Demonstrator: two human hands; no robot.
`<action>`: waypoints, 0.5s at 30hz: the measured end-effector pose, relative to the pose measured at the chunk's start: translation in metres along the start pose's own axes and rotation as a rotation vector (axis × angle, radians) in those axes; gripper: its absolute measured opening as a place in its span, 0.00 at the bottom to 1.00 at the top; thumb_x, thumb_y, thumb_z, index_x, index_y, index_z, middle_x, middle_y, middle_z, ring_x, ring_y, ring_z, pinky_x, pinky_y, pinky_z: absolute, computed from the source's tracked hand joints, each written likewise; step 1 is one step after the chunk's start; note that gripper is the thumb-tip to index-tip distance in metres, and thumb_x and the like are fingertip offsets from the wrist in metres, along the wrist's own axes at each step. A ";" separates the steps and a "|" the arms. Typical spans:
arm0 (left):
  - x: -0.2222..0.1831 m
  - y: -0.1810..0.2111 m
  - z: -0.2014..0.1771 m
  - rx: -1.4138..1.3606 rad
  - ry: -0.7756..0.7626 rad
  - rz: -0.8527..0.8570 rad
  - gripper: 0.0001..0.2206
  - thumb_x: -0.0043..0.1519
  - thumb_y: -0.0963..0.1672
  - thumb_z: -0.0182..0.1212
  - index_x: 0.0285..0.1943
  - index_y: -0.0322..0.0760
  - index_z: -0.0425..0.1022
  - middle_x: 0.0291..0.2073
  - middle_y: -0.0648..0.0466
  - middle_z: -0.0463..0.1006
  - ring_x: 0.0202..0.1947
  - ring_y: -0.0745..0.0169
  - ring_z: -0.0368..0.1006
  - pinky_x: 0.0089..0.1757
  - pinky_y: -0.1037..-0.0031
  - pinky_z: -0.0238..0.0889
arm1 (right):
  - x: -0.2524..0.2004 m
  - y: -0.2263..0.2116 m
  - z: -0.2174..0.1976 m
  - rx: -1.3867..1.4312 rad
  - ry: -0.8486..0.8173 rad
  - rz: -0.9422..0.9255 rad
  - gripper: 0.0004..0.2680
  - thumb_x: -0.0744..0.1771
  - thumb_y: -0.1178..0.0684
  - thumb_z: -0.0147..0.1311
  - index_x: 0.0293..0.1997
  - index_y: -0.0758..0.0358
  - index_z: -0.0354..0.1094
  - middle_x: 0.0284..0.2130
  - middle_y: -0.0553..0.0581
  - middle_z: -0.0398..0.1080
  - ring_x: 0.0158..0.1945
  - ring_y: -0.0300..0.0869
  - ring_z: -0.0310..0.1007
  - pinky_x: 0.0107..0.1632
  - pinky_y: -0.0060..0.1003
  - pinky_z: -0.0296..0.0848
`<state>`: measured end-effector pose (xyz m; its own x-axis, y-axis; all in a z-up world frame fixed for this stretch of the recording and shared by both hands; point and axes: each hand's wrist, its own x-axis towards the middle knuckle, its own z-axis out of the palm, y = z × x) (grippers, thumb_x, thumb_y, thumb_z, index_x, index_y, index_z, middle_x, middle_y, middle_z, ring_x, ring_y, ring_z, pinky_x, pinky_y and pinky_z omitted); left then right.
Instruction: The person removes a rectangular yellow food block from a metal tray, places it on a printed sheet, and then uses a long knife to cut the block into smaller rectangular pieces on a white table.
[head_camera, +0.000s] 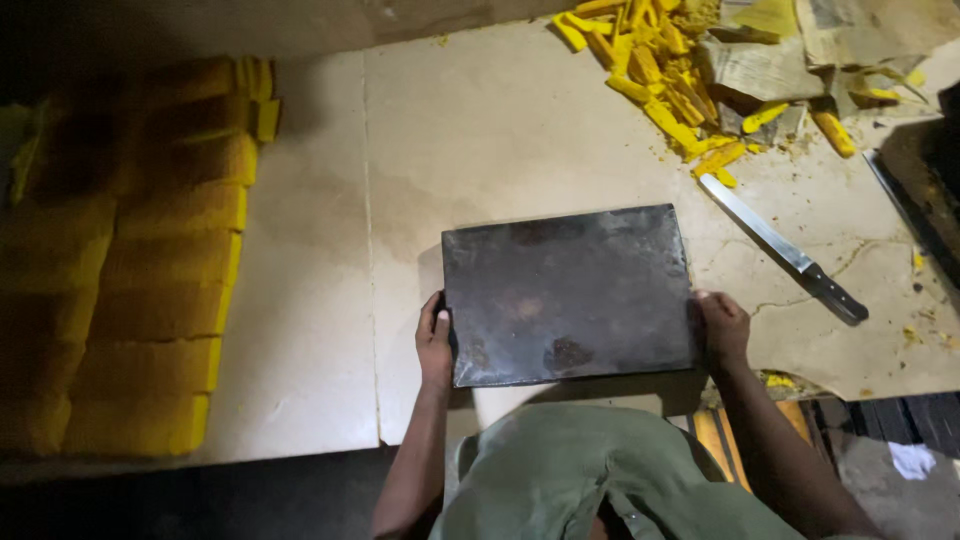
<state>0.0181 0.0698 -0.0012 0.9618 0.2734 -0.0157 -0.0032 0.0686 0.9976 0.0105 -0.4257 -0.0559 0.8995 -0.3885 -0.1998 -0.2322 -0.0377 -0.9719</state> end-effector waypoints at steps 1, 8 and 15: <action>0.001 0.008 0.004 -0.142 0.009 -0.080 0.21 0.68 0.42 0.53 0.71 0.32 0.66 0.62 0.48 0.73 0.60 0.60 0.68 0.60 0.72 0.60 | 0.002 -0.007 0.002 0.270 -0.044 0.029 0.13 0.74 0.48 0.60 0.51 0.73 0.70 0.34 0.55 0.69 0.37 0.37 0.65 0.42 0.34 0.65; 0.016 0.063 0.000 -0.070 -0.004 -0.632 0.20 0.67 0.45 0.51 0.67 0.35 0.69 0.52 0.48 0.77 0.50 0.57 0.74 0.50 0.69 0.67 | -0.002 -0.072 0.006 0.278 -0.161 0.226 0.14 0.70 0.52 0.53 0.60 0.67 0.66 0.45 0.53 0.70 0.46 0.36 0.68 0.50 0.30 0.67; 0.020 0.073 0.000 -0.201 -0.079 -0.549 0.20 0.66 0.44 0.53 0.67 0.32 0.71 0.52 0.50 0.80 0.50 0.59 0.76 0.50 0.72 0.68 | -0.012 -0.070 0.007 0.235 -0.243 0.372 0.16 0.70 0.46 0.50 0.57 0.71 0.63 0.42 0.54 0.68 0.44 0.42 0.66 0.45 0.34 0.67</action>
<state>0.0375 0.0800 0.0712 0.8548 0.0748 -0.5135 0.4563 0.3629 0.8124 0.0188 -0.4121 0.0140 0.8385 -0.1093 -0.5338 -0.4889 0.2815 -0.8257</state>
